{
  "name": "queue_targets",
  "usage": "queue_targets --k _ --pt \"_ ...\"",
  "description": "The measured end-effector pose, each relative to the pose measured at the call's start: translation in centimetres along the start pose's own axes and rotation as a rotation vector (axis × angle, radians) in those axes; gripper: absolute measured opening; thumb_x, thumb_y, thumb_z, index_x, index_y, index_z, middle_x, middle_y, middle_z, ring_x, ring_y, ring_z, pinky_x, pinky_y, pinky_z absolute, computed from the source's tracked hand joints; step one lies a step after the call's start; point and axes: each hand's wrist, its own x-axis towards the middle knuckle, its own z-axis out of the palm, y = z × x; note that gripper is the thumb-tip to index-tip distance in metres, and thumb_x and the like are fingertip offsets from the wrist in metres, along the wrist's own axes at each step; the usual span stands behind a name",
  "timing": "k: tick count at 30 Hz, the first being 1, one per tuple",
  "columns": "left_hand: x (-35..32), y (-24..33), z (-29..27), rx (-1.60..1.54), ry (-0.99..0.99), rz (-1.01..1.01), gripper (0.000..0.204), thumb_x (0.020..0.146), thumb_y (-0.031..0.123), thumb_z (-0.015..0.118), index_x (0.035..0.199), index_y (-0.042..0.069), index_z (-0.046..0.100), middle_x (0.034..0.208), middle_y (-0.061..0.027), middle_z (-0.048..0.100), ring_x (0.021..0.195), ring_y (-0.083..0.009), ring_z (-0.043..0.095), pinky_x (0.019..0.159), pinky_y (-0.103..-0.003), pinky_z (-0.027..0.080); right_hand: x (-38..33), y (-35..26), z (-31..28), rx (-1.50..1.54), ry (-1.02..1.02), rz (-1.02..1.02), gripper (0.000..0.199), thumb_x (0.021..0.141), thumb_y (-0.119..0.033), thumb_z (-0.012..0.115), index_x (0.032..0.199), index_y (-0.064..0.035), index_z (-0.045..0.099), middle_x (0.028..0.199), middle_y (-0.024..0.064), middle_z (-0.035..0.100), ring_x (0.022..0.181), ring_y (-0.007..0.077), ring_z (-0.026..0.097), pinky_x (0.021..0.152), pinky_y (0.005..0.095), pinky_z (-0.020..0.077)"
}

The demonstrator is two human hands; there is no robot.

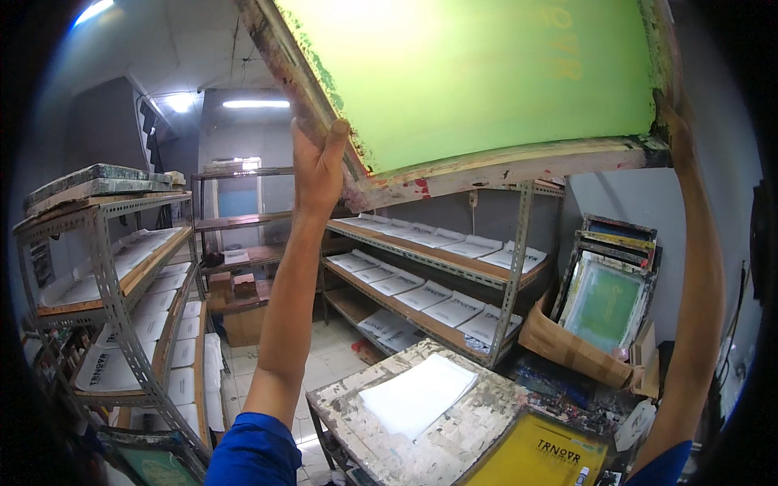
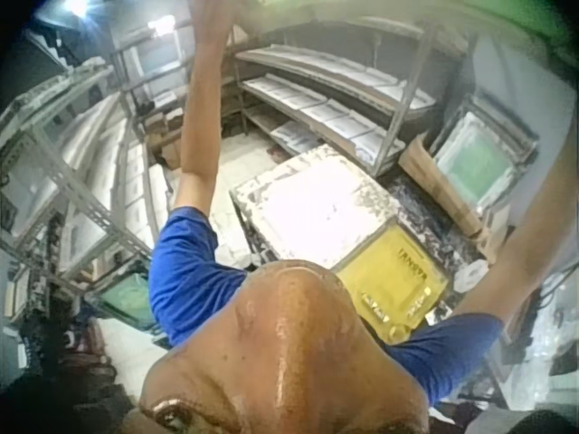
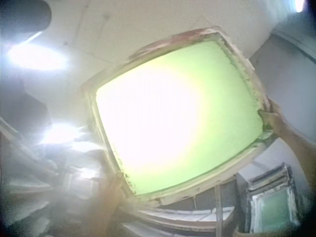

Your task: The person wipes black ink onto a screen printing frame, picks it up to inspect it against a light source, and then uses a small brush to apply touch-ups to the mesh surface.

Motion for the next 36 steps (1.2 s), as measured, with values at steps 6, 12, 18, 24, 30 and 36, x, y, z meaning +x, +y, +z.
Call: queue_targets --k 6,12,18,24,30,36 --pt "1.1 1.6 0.2 0.014 0.007 -0.013 0.056 0.089 0.040 0.058 0.121 -0.002 0.039 0.111 -0.0110 0.054 0.102 -0.0171 0.051 0.090 -0.030 0.039 0.1 2.2 -2.5 -0.049 -0.103 -0.014 0.053 0.087 -0.019 0.057 0.131 0.0047 0.040 0.118 0.0136 0.055 0.104 0.0186 0.053 0.090 0.0280 0.0410" --pt "1.7 2.6 0.4 0.028 -0.007 0.003 0.059 0.084 0.044 0.063 0.112 -0.003 0.040 0.103 -0.0126 0.057 0.096 -0.0171 0.055 0.083 -0.029 0.045 -1.6 2.2 -2.3 0.043 -0.060 0.016 0.052 0.089 -0.019 0.055 0.131 0.0060 0.039 0.118 0.0154 0.054 0.103 0.0197 0.054 0.089 0.0286 0.0421" --pt "1.8 2.9 0.3 0.098 -0.017 0.011 0.063 0.082 0.050 0.063 0.108 -0.003 0.041 0.099 -0.0134 0.058 0.093 -0.0166 0.055 0.079 -0.029 0.046 -2.0 3.7 -2.9 0.066 -0.037 0.054 0.053 0.088 -0.019 0.055 0.132 0.0060 0.038 0.120 0.0156 0.053 0.102 0.0201 0.054 0.089 0.0285 0.0428" --pt "1.8 2.5 0.6 0.074 -0.001 0.027 0.061 0.083 0.048 0.062 0.108 -0.003 0.042 0.098 -0.0132 0.058 0.093 -0.0172 0.056 0.080 -0.030 0.046 -1.6 4.3 -3.2 0.024 -0.045 0.035 0.052 0.088 -0.021 0.056 0.130 0.0055 0.040 0.116 0.0143 0.055 0.098 0.0189 0.056 0.084 0.0273 0.0441" --pt "1.9 3.2 0.3 0.073 -0.001 0.036 0.060 0.084 0.046 0.062 0.110 -0.004 0.041 0.100 -0.0141 0.059 0.094 -0.0176 0.056 0.081 -0.030 0.046 -1.3 3.3 -2.8 0.016 -0.049 0.034 0.052 0.088 -0.023 0.057 0.128 0.0056 0.042 0.112 0.0135 0.057 0.097 0.0176 0.056 0.083 0.0274 0.0442" --pt "1.8 3.0 1.0 0.160 0.038 -0.014 0.068 0.081 0.049 0.065 0.114 -0.005 0.040 0.103 -0.0168 0.058 0.097 -0.0258 0.057 0.084 -0.034 0.045 -1.2 4.0 -4.6 -0.079 0.015 0.010 0.054 0.087 -0.027 0.059 0.128 0.0037 0.044 0.115 0.0124 0.056 0.099 0.0182 0.055 0.086 0.0282 0.0427"
